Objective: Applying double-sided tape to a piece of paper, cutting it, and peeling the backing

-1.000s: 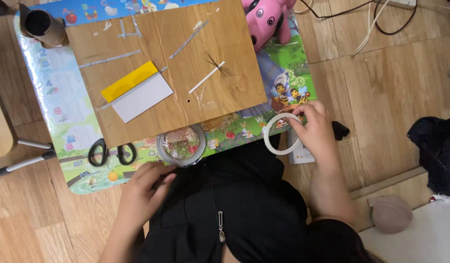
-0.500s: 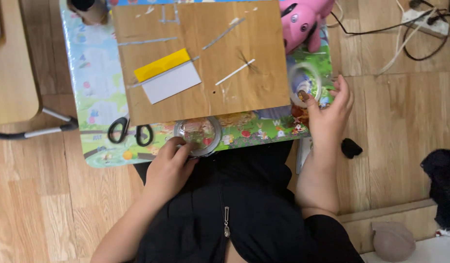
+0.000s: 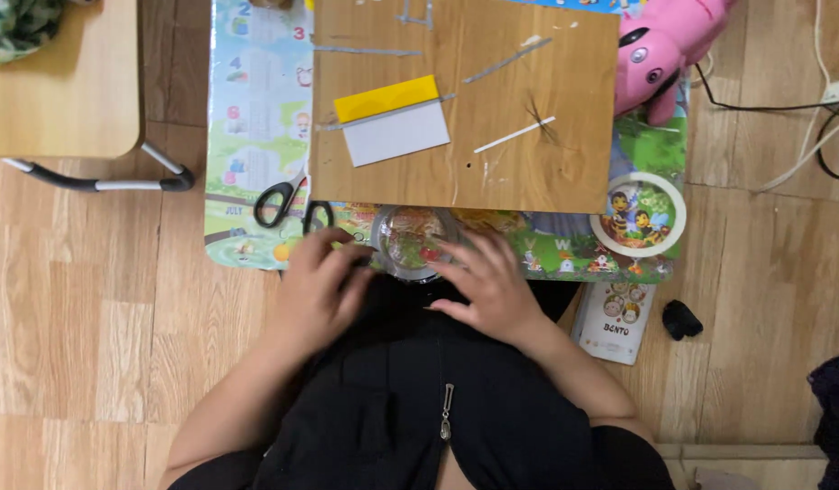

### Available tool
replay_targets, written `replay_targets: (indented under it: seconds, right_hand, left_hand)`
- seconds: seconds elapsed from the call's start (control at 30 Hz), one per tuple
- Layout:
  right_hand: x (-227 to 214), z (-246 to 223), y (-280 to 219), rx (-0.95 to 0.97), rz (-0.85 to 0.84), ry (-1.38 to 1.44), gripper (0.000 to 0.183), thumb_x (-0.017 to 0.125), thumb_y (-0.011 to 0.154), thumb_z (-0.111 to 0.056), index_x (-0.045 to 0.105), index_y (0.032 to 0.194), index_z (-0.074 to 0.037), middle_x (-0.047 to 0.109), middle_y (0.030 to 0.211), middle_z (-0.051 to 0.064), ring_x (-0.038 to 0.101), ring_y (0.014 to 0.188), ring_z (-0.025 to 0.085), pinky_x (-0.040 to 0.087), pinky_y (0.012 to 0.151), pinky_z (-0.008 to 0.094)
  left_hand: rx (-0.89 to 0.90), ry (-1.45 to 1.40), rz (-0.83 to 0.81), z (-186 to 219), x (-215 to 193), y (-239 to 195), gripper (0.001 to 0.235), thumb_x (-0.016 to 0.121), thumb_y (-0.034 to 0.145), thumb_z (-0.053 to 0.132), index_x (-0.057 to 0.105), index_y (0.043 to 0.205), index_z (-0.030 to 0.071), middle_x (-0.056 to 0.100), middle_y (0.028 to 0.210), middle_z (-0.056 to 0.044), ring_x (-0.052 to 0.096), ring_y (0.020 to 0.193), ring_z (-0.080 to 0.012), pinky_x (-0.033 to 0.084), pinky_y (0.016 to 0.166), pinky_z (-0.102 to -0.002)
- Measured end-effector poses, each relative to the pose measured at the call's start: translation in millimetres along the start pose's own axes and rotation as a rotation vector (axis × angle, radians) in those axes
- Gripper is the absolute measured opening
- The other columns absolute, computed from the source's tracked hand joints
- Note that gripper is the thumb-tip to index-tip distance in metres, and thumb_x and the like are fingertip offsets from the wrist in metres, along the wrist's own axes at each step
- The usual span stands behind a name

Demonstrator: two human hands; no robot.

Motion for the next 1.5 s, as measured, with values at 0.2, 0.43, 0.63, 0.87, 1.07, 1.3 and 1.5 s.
replay_targets:
  seconds: [0.2, 0.43, 0.63, 0.87, 1.07, 1.3, 1.5]
  right_hand:
    - [13.7, -0.1, 7.3, -0.097, 0.142, -0.040, 0.015, 0.068, 0.098, -0.026, 0.078, 0.109, -0.028, 0.073, 0.125, -0.005, 0.066, 0.121, 0.033, 0.048, 0.101, 0.057]
    - [3.4, 13.8, -39.6, 0.175, 0.471, 0.489, 0.008, 0.071, 0.089, 0.002, 0.078, 0.088, 0.000, 0.078, 0.094, 0.021, 0.077, 0.091, 0.047, 0.064, 0.080, 0.053]
    - [1.0, 6.2, -41.7, 0.459, 0.620, 0.863, 0.015, 0.069, 0.093, 0.004, 0.059, 0.104, 0.007, 0.069, 0.100, 0.027, 0.075, 0.092, 0.036, 0.065, 0.081, 0.045]
    - [15.8, 10.7, -50.0, 0.535, 0.671, 1.138, 0.016, 0.067, 0.096, 0.000, 0.057, 0.108, 0.001, 0.072, 0.104, 0.026, 0.077, 0.087, 0.036, 0.068, 0.078, 0.045]
    - [17.5, 14.5, -50.7, 0.592, 0.675, 1.338, 0.015, 0.066, 0.097, -0.005, 0.057, 0.107, -0.001, 0.073, 0.086, 0.029, 0.077, 0.072, 0.043, 0.067, 0.063, 0.055]
    - [30.9, 24.7, -60.1, 0.723, 0.740, 1.449, 0.016, 0.061, 0.101, -0.010, 0.050, 0.113, -0.009, 0.066, 0.086, 0.018, 0.077, 0.076, 0.037, 0.069, 0.070, 0.054]
    - [37.5, 23.5, -65.9, 0.712, 0.727, 1.523, 0.019, 0.057, 0.103, -0.007, 0.046, 0.119, -0.005, 0.060, 0.087, 0.022, 0.075, 0.080, 0.049, 0.067, 0.072, 0.061]
  left_hand:
    - [0.318, 0.375, 0.298, -21.8, -24.7, 21.2, 0.015, 0.073, 0.095, 0.016, 0.081, 0.101, 0.027, 0.064, 0.116, -0.013, 0.061, 0.113, -0.0396, 0.038, 0.115, -0.059]
    - [0.341, 0.389, 0.231, -38.8, -1.4, 16.6, 0.017, 0.069, 0.098, 0.014, 0.080, 0.100, 0.026, 0.068, 0.108, -0.013, 0.065, 0.100, -0.0355, 0.055, 0.091, -0.049]
    - [0.320, 0.410, 0.252, -35.2, -1.8, 12.7, 0.018, 0.069, 0.097, 0.018, 0.078, 0.111, 0.026, 0.070, 0.113, -0.007, 0.067, 0.101, -0.0294, 0.053, 0.098, -0.048]
    - [0.132, -0.135, 0.200, -1.0, -26.7, 8.5, 0.026, 0.077, 0.088, 0.014, 0.079, 0.113, 0.014, 0.071, 0.098, -0.008, 0.068, 0.085, -0.0301, 0.057, 0.085, -0.045]
    - [0.018, -0.511, 0.074, 45.8, -21.9, 32.5, 0.033, 0.083, 0.085, 0.021, 0.077, 0.114, 0.008, 0.074, 0.091, -0.013, 0.072, 0.079, -0.0315, 0.059, 0.078, -0.046]
    - [0.029, -0.721, -0.052, 56.4, 8.7, 34.4, 0.024, 0.086, 0.081, 0.015, 0.073, 0.097, 0.003, 0.072, 0.084, -0.015, 0.069, 0.066, -0.0326, 0.058, 0.063, -0.044]
    - [0.080, -0.660, 0.024, 68.2, -3.4, 40.0, 0.022, 0.082, 0.086, 0.015, 0.075, 0.104, 0.004, 0.073, 0.091, -0.015, 0.072, 0.076, -0.0348, 0.060, 0.071, -0.044]
Point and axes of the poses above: each hand's wrist, its own y-axis towards the middle knuckle, its own x-axis out of the palm, z = x × y, the point moved 3 cm from there along y, towards the middle knuckle
